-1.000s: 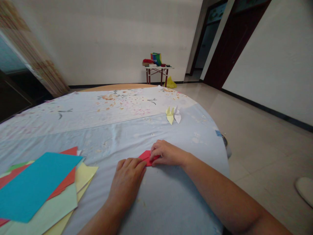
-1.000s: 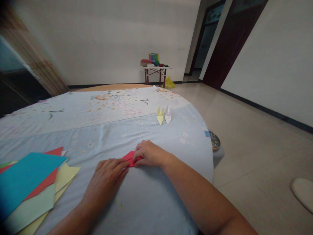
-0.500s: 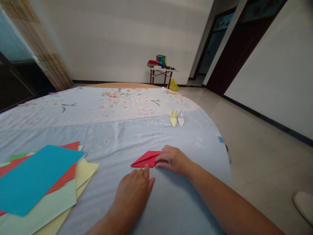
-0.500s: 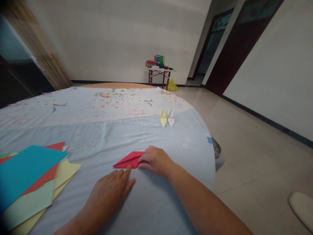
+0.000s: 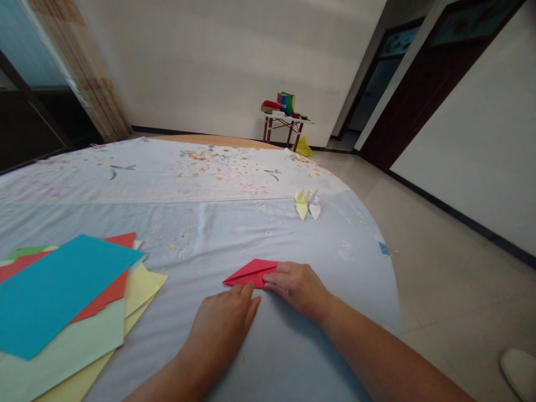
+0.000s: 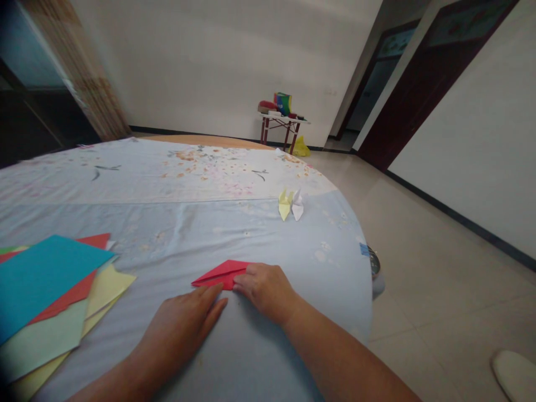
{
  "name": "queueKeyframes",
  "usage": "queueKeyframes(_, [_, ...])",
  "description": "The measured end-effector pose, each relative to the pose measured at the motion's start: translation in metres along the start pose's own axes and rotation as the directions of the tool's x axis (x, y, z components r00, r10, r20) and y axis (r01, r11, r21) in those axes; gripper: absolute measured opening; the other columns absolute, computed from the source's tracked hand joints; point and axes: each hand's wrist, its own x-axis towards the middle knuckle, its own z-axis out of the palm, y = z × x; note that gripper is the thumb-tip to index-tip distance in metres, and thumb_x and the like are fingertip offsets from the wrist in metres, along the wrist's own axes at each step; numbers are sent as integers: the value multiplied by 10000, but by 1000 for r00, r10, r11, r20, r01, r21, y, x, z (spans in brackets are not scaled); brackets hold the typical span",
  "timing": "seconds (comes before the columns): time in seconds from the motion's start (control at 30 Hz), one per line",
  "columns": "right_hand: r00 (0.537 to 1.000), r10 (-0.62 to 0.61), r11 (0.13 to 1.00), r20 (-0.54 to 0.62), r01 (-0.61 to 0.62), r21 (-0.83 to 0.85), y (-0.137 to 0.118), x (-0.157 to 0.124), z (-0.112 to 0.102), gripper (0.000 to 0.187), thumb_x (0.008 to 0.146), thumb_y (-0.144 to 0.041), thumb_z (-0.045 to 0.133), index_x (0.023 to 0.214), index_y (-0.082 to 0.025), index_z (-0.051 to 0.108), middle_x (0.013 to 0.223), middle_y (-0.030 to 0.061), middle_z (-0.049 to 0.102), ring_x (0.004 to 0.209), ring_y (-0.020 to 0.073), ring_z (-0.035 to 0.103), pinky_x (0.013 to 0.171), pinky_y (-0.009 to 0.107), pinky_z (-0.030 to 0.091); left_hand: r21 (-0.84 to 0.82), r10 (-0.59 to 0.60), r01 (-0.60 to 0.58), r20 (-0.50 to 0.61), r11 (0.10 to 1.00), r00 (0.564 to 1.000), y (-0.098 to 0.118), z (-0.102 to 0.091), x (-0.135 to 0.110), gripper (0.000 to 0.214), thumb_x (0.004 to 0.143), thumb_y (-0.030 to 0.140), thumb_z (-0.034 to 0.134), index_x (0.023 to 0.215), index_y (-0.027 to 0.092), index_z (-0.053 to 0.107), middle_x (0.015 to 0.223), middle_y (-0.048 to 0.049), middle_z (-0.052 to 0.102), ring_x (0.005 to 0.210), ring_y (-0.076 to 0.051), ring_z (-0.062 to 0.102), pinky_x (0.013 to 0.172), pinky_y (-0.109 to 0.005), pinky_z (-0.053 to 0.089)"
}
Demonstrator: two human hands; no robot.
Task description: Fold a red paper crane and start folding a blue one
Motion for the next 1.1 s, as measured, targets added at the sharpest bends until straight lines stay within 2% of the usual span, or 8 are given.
queueKeyframes(0.23, [996, 87, 992, 7, -86, -90, -10, -2, 0, 275, 902, -383, 412, 956, -236, 638, 776, 25, 637, 662, 146, 574, 563, 246, 399, -84, -26, 23, -44, 996, 999, -8, 4, 5, 309, 894, 318, 335, 1062, 260, 588, 975, -58, 696, 868, -216, 652, 729, -317, 458])
queueKeyframes(0.37, [986, 164, 983, -36, -167, -71, -14, -8, 3, 292, 906, -381, 405, 994, -211, 626, 801, 48, 638, 690, 145, 586, 592, 236, 415, -102, -28, 23, -45, 995, 999, -9, 3, 6, 330, 899, 338, 313, 1029, 268, 608, 923, -53, 704, 857, -214, 653, 721, -313, 452])
queueKeyframes(0.57, [988, 140, 989, -61, -143, -36, -12, -8, 9, 294, 902, -400, 410, 1013, -228, 621, 788, 40, 638, 677, 131, 582, 591, 222, 409, -100, -38, 33, -40, 994, 998, -8, 2, 8, 322, 892, 350, 336, 1058, 278, 602, 914, -48, 709, 845, -203, 654, 715, -296, 451])
queueKeyframes(0.83, [991, 101, 990, -84, -109, -93, -11, -6, 13, 341, 915, -424, 365, 953, -231, 643, 684, 23, 613, 573, 114, 532, 512, 221, 333, -155, -55, 43, -78, 987, 995, -7, 2, 8, 316, 883, 396, 356, 1002, 308, 635, 921, -15, 712, 849, -182, 650, 748, -274, 455])
queueKeyframes(1.1, [990, 103, 993, -92, -107, -41, -10, -5, 10, 311, 904, -421, 396, 944, -239, 645, 712, 13, 617, 613, 121, 547, 542, 228, 347, -183, -32, 11, -115, 983, 993, -10, 4, 9, 329, 891, 387, 347, 1045, 319, 629, 941, 2, 713, 865, -179, 650, 767, -273, 460])
